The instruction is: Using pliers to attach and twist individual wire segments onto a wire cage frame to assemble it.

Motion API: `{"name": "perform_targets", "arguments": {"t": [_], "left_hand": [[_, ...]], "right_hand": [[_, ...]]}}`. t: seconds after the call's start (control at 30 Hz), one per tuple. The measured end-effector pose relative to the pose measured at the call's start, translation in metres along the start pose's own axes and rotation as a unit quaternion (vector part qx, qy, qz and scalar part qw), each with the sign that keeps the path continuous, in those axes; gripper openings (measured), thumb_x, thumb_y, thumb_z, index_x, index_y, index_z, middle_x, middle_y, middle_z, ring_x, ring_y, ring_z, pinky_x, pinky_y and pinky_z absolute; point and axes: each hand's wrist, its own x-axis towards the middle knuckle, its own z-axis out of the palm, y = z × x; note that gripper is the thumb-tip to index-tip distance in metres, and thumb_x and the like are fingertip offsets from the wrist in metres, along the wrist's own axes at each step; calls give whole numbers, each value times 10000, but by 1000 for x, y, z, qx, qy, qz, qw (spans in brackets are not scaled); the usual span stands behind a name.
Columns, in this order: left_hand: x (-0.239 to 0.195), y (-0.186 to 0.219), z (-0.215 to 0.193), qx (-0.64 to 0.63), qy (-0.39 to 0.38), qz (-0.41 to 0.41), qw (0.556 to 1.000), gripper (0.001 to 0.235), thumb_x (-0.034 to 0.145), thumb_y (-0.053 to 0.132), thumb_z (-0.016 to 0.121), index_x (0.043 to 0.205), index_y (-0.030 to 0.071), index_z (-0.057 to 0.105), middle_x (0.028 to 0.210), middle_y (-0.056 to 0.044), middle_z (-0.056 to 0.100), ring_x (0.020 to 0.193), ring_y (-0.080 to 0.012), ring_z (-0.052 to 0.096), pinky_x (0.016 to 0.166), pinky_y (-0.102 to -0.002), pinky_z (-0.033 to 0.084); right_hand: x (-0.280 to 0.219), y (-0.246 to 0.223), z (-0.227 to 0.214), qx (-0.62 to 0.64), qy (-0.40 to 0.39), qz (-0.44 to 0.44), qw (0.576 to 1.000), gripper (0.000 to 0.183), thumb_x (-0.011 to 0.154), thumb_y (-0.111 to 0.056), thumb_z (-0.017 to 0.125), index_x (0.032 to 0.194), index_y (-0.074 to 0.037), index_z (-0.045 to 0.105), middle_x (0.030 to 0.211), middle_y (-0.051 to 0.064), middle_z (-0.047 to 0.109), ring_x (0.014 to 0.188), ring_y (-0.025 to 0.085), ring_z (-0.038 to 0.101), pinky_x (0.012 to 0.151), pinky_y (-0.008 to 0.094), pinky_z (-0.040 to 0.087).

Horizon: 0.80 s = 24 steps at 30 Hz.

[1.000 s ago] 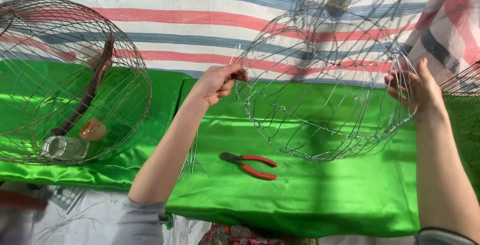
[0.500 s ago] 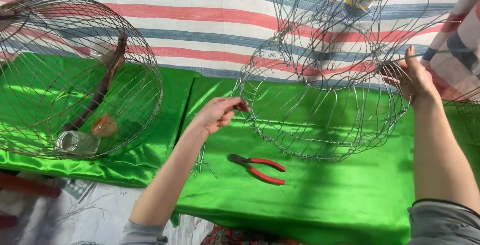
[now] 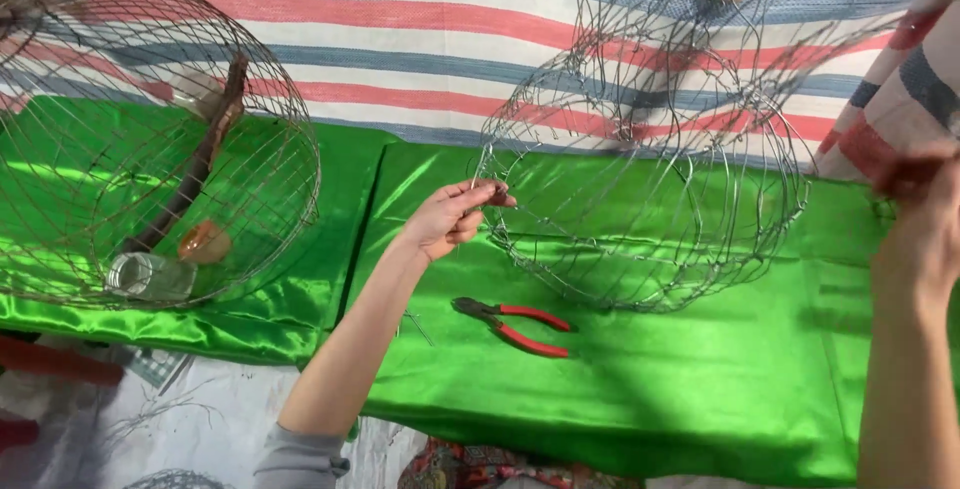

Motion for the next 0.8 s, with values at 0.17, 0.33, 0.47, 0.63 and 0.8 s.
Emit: {"name": "perform_targets", "arguments": {"t": [0.17,0.33,0.47,0.63,0.8], "left_hand": [[-26,-9,22,84,101,57,990,230,1063,138,552,1223,74,704,1200,-82,753,404,-10,282,351,-147,217],[-23,-86,-1,37,357,149,921,142,1000,194,671,1137,189,711,977,-16,764,401,-26,322,381,-187,275],[-6,-147,-16,-2,352,75,933,189,965,150,691,1152,125,686,983,-69,756,384,-4,360,332,-177,277],[34,-188,-26,-45,313,51,947,239,911,65,702,1138,27,639,914,-128,727,364,-38,315,304,-190,238],[39,-185,-18,-49,312,55,947,242,889,58,719,1121,22,660,850,-108,678,357,-51,330,296,-196,243]], "right_hand": [[-179,-57,26,-160,-278,-109,941,320,1136,-110,423,1057,-1,713,896,134,755,771,199,740,706,263,642],[-270,-15,110,-181,-483,5,856,533,949,-174,658,1460,-178,509,1368,89,574,895,267,787,736,378,648],[-289,-25,157,-123,-421,38,898,615,995,-186,610,1509,26,348,1387,280,491,1021,427,728,884,521,618],[-311,-18,181,-203,-338,7,919,669,967,-146,634,1513,31,292,1482,258,331,912,312,759,806,529,624],[-312,-5,187,-174,-301,35,937,702,949,-130,625,1524,14,249,1427,241,393,957,358,750,807,498,631]]}}
